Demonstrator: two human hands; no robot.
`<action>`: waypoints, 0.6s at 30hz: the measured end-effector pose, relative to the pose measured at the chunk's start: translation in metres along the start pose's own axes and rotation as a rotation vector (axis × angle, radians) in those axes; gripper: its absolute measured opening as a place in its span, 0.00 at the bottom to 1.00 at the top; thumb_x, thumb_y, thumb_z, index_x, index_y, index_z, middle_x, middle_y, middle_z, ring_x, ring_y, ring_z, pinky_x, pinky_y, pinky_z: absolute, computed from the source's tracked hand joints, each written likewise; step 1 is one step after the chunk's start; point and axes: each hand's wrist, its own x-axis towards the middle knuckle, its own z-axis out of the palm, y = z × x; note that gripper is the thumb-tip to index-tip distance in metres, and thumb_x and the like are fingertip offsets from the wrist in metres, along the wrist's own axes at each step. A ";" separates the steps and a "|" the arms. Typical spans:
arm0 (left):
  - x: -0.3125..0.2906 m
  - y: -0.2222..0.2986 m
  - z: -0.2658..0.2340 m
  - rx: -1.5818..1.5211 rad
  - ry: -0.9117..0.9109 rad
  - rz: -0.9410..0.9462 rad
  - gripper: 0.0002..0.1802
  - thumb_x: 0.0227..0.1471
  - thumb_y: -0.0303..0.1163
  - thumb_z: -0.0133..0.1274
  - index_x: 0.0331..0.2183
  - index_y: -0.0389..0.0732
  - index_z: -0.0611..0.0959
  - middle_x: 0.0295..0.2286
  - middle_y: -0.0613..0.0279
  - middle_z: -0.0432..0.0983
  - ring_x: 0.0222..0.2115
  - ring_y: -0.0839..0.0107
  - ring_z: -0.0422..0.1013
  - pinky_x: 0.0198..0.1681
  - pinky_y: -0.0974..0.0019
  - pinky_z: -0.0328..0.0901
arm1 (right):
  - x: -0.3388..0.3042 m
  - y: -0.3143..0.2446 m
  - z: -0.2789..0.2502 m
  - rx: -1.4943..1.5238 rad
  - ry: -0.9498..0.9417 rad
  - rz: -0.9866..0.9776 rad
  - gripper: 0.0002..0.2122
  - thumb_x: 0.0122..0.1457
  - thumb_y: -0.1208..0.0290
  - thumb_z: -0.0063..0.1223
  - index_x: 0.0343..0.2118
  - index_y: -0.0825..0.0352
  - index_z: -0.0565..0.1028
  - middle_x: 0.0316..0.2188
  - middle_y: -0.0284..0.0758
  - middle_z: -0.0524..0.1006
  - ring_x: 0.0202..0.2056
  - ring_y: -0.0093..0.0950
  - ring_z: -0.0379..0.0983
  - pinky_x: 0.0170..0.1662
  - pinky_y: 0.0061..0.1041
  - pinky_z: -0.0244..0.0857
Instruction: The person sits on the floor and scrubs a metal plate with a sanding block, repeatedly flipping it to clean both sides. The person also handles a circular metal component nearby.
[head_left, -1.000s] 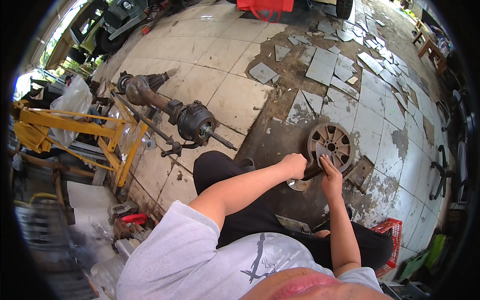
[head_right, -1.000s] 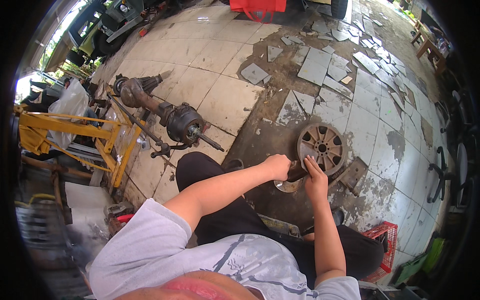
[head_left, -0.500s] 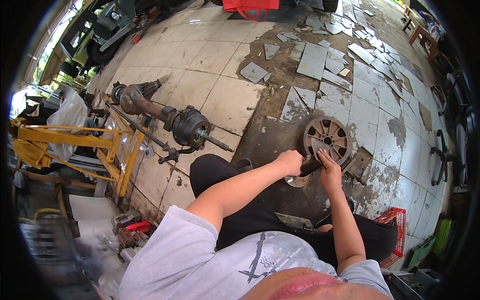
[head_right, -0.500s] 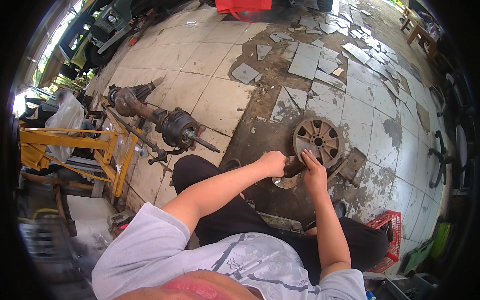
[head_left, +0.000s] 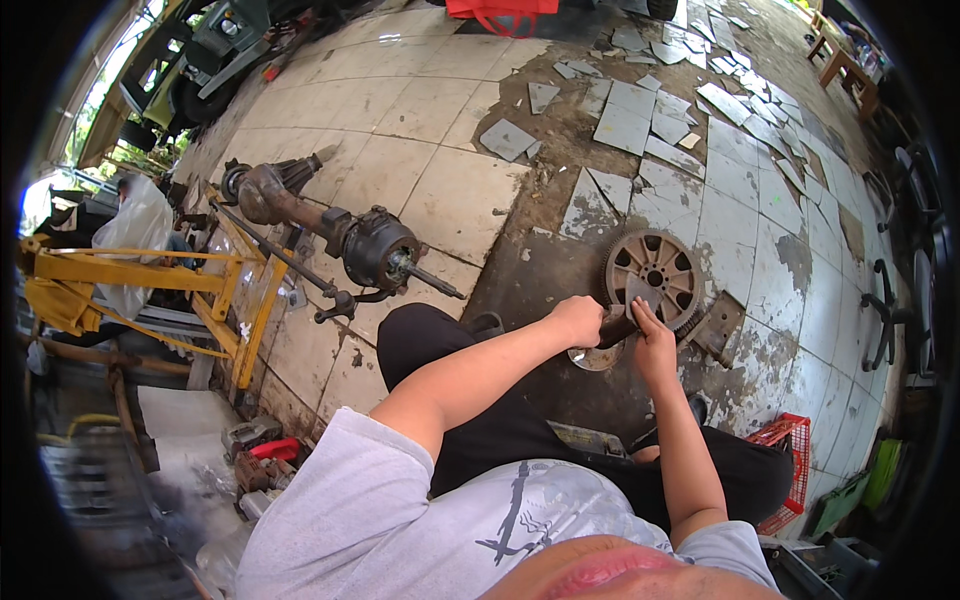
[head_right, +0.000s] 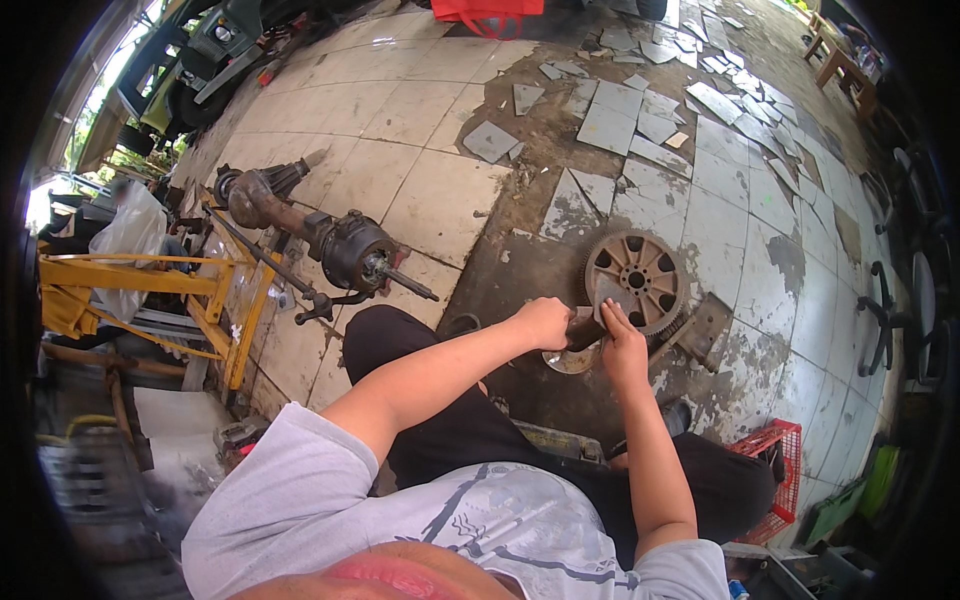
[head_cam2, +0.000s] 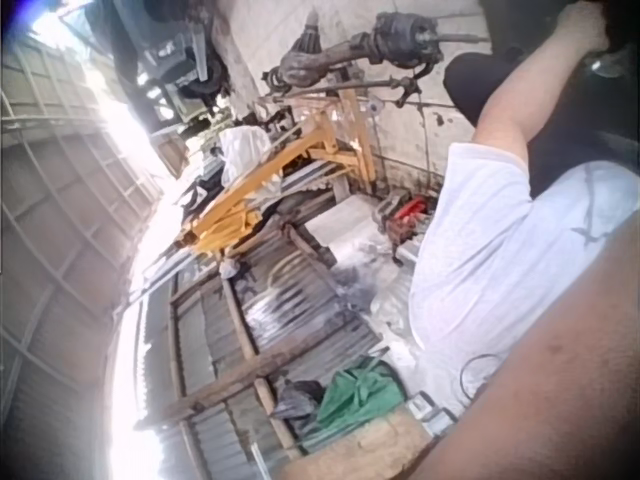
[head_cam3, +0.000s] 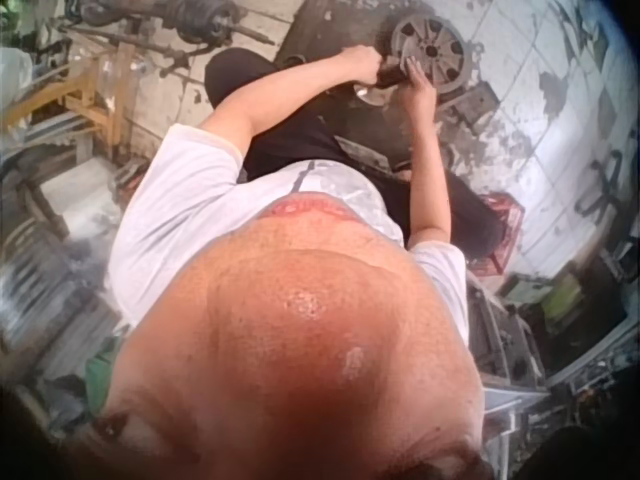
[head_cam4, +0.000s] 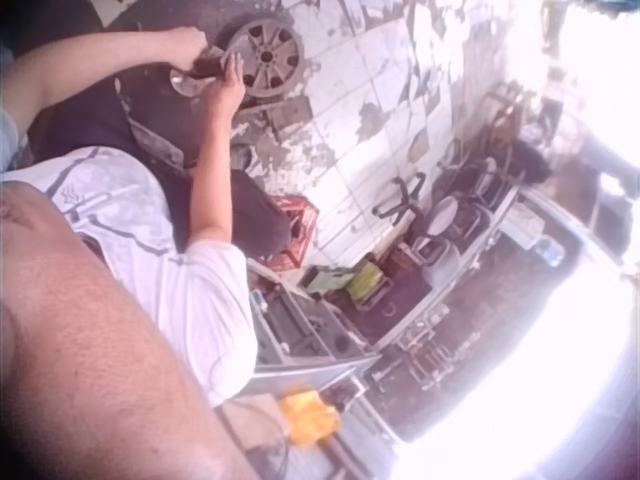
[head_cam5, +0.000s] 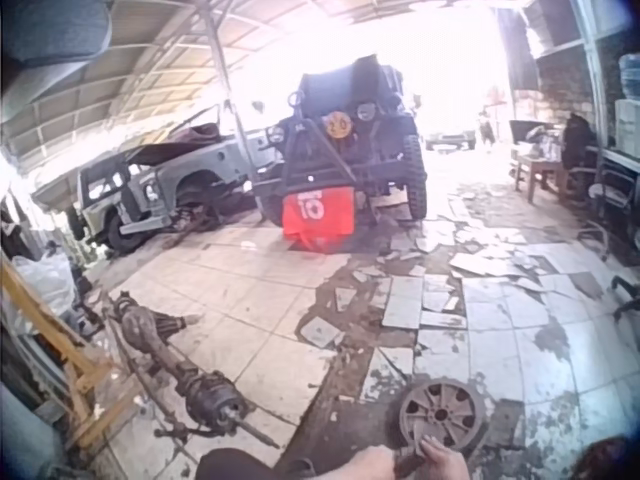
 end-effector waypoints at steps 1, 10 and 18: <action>0.000 0.001 0.000 -0.014 0.004 0.005 0.16 0.45 0.40 0.64 0.37 0.44 0.90 0.35 0.47 0.86 0.39 0.47 0.83 0.45 0.48 0.78 | -0.001 0.008 -0.004 0.007 -0.001 -0.003 0.29 0.52 0.93 0.44 0.58 0.69 0.79 0.62 0.46 0.76 0.66 0.41 0.70 0.67 0.36 0.66; -0.003 0.003 -0.002 -0.021 0.010 0.017 0.15 0.44 0.36 0.62 0.36 0.43 0.91 0.33 0.48 0.86 0.38 0.47 0.83 0.44 0.48 0.78 | 0.000 0.011 -0.009 0.020 -0.036 0.015 0.30 0.51 0.94 0.43 0.58 0.68 0.79 0.62 0.45 0.76 0.66 0.41 0.69 0.67 0.38 0.66; -0.002 0.003 -0.003 0.008 0.002 0.016 0.14 0.43 0.36 0.63 0.34 0.41 0.91 0.34 0.46 0.86 0.38 0.47 0.83 0.44 0.49 0.78 | 0.000 0.001 -0.002 0.030 -0.054 0.007 0.30 0.51 0.93 0.44 0.57 0.68 0.79 0.61 0.44 0.77 0.66 0.42 0.70 0.66 0.38 0.66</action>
